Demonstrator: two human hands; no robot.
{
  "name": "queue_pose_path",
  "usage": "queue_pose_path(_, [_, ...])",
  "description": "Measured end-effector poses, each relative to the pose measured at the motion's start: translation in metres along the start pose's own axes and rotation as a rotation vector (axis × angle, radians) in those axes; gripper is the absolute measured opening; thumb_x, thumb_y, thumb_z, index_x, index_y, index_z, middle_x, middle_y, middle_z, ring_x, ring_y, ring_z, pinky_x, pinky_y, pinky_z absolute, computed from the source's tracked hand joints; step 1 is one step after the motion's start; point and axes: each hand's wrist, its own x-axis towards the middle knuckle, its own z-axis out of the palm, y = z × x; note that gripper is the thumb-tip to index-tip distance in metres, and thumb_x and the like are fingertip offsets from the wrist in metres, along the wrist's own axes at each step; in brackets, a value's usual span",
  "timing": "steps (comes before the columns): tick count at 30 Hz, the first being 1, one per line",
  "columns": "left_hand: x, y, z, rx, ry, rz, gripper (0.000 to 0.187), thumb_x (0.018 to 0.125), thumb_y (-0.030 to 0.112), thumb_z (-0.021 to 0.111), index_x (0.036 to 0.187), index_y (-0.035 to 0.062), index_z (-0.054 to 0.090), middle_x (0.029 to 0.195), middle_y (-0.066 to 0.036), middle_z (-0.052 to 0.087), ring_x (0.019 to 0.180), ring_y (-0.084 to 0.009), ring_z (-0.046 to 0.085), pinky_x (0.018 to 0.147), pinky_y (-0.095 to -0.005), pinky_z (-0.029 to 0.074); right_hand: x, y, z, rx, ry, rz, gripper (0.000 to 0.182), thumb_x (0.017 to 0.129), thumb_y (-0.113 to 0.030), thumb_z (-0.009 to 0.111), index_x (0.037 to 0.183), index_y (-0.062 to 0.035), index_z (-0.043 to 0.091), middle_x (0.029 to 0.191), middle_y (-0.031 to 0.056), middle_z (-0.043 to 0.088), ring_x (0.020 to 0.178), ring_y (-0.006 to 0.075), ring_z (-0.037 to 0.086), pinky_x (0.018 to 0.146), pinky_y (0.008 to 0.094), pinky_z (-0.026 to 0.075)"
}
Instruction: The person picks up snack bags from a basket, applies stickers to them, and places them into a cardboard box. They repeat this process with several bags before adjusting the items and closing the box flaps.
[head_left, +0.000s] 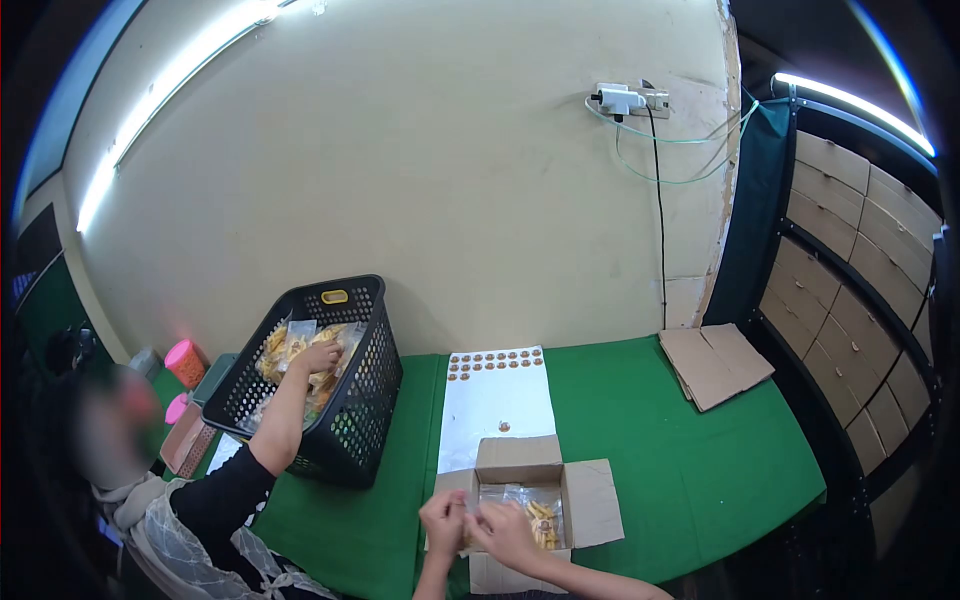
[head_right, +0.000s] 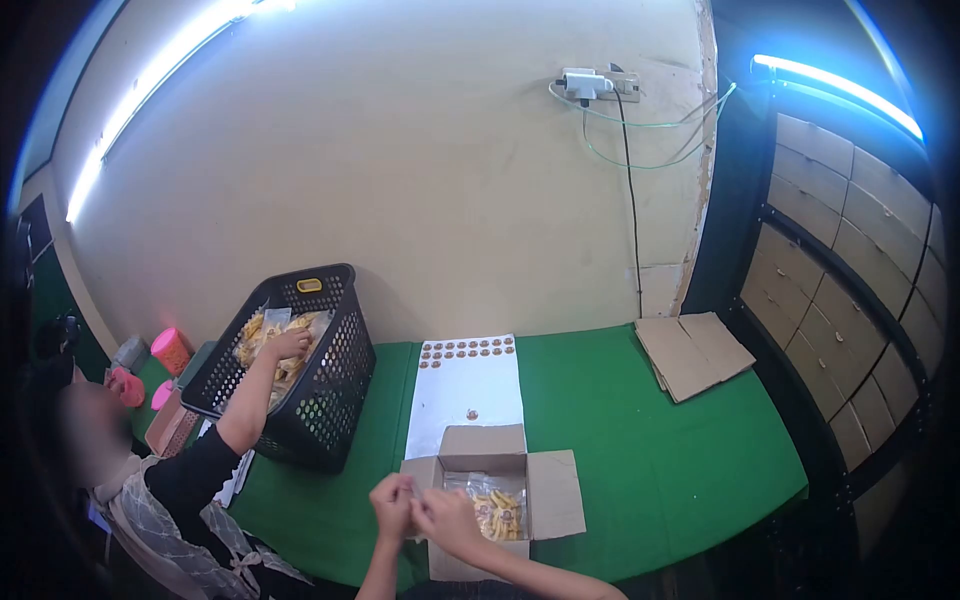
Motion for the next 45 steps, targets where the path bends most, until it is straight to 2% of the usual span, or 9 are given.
queue_pose_path(2, [0.01, 0.007, -0.012, 0.013, 0.142, 0.018, 0.031, 0.084, 0.015, 0.05, 0.059, -0.0031, 0.045, 0.051, -0.005, 0.039, 0.047, -0.0105, 0.037, 0.043, -0.0277, 0.028, 0.007, -0.013, 0.007, 0.053, -0.022, -0.019, 0.022, 0.076, -0.016, 0.057, 0.062, -0.0045, 0.044, 0.053, 0.0088, 0.047, 0.051, 0.0251, 0.049, 0.054, 0.0337, 0.034])
queue_pose_path(15, [0.034, -0.02, -0.031, 0.122, 0.301, 0.154, 0.038, 0.089, 0.016, 0.041, 0.055, -0.0016, 0.034, 0.048, -0.005, 0.031, 0.045, -0.0106, 0.029, 0.042, -0.0322, 0.021, -0.005, -0.006, 0.026, 0.233, -0.172, 0.019, 0.019, 0.075, -0.016, 0.058, 0.066, -0.0024, 0.047, 0.059, 0.0089, 0.05, 0.054, 0.0237, 0.051, 0.053, 0.0323, 0.036])
queue_pose_path(19, [0.022, -0.037, -0.025, -0.064, 0.07, -0.046, 0.024, 0.088, 0.014, 0.042, 0.07, -0.0012, 0.048, 0.059, -0.007, 0.048, 0.051, -0.0177, 0.048, 0.048, -0.0281, 0.036, -0.009, 0.023, 0.013, 0.342, -0.18, 0.109, 0.013, 0.079, -0.012, 0.055, 0.074, 0.0002, 0.052, 0.064, 0.0086, 0.052, 0.057, 0.0189, 0.053, 0.057, 0.0293, 0.041])
queue_pose_path(22, [0.005, -0.044, -0.005, -0.497, -0.131, -0.213, 0.015, 0.086, 0.014, 0.048, 0.091, -0.0003, 0.052, 0.076, -0.004, 0.057, 0.067, -0.0144, 0.057, 0.06, -0.0247, 0.045, 0.001, 0.04, -0.003, 0.514, 0.157, 0.278, 0.012, 0.083, -0.009, 0.05, 0.081, 0.0024, 0.054, 0.067, 0.0074, 0.053, 0.06, 0.0142, 0.054, 0.058, 0.0267, 0.043])
queue_pose_path(29, [-0.025, -0.034, 0.009, -0.441, -0.527, -0.435, 0.038, 0.078, 0.019, 0.064, 0.108, -0.001, 0.052, 0.09, -0.007, 0.06, 0.081, -0.009, 0.057, 0.068, -0.0229, 0.047, 0.012, 0.07, -0.028, 0.839, 0.315, 0.555, 0.014, 0.089, -0.011, 0.043, 0.089, 0.0005, 0.052, 0.076, 0.0038, 0.053, 0.066, 0.0106, 0.054, 0.061, 0.0253, 0.048])
queue_pose_path(33, [-0.027, -0.045, 0.021, -0.318, -0.31, -0.504, 0.033, 0.081, 0.026, 0.06, 0.097, -0.0027, 0.058, 0.074, -0.004, 0.061, 0.067, -0.006, 0.055, 0.058, -0.0218, 0.045, -0.003, 0.077, -0.005, 0.78, 0.214, 0.714, 0.021, 0.085, -0.021, 0.052, 0.09, -0.0005, 0.052, 0.08, 0.0041, 0.053, 0.075, 0.0098, 0.053, 0.064, 0.0237, 0.048])
queue_pose_path(37, [-0.023, -0.028, 0.021, -0.117, -0.299, -0.488, 0.037, 0.082, 0.033, 0.057, 0.091, -0.0033, 0.059, 0.065, -0.004, 0.059, 0.06, -0.0069, 0.053, 0.053, -0.0231, 0.044, -0.025, 0.075, 0.005, 0.742, -0.459, 0.838, 0.033, 0.081, -0.03, 0.058, 0.089, 0.0013, 0.052, 0.069, 0.0061, 0.056, 0.056, 0.0116, 0.055, 0.053, 0.0218, 0.047])
queue_pose_path(42, [-0.023, -0.032, 0.01, -0.077, -0.731, -0.738, 0.049, 0.083, 0.048, 0.049, 0.086, 0.0008, 0.061, 0.069, -0.001, 0.058, 0.054, -0.0061, 0.05, 0.049, -0.0208, 0.041, -0.038, 0.098, 0.011, 0.896, -0.253, 1.003, 0.036, 0.086, -0.036, 0.049, 0.072, -0.003, 0.054, 0.055, 0.0028, 0.052, 0.049, 0.0092, 0.052, 0.046, 0.0215, 0.044])
queue_pose_path(45, [-0.032, -0.046, 0.013, -0.326, -0.662, -0.783, 0.051, 0.083, 0.05, 0.047, 0.084, 0.0021, 0.062, 0.07, -0.001, 0.058, 0.053, -0.0055, 0.049, 0.049, -0.0198, 0.04, -0.042, 0.101, 0.009, 0.952, -0.248, 0.997, 0.035, 0.086, -0.036, 0.05, 0.071, -0.0038, 0.055, 0.054, 0.0016, 0.05, 0.047, 0.009, 0.05, 0.045, 0.0208, 0.041])
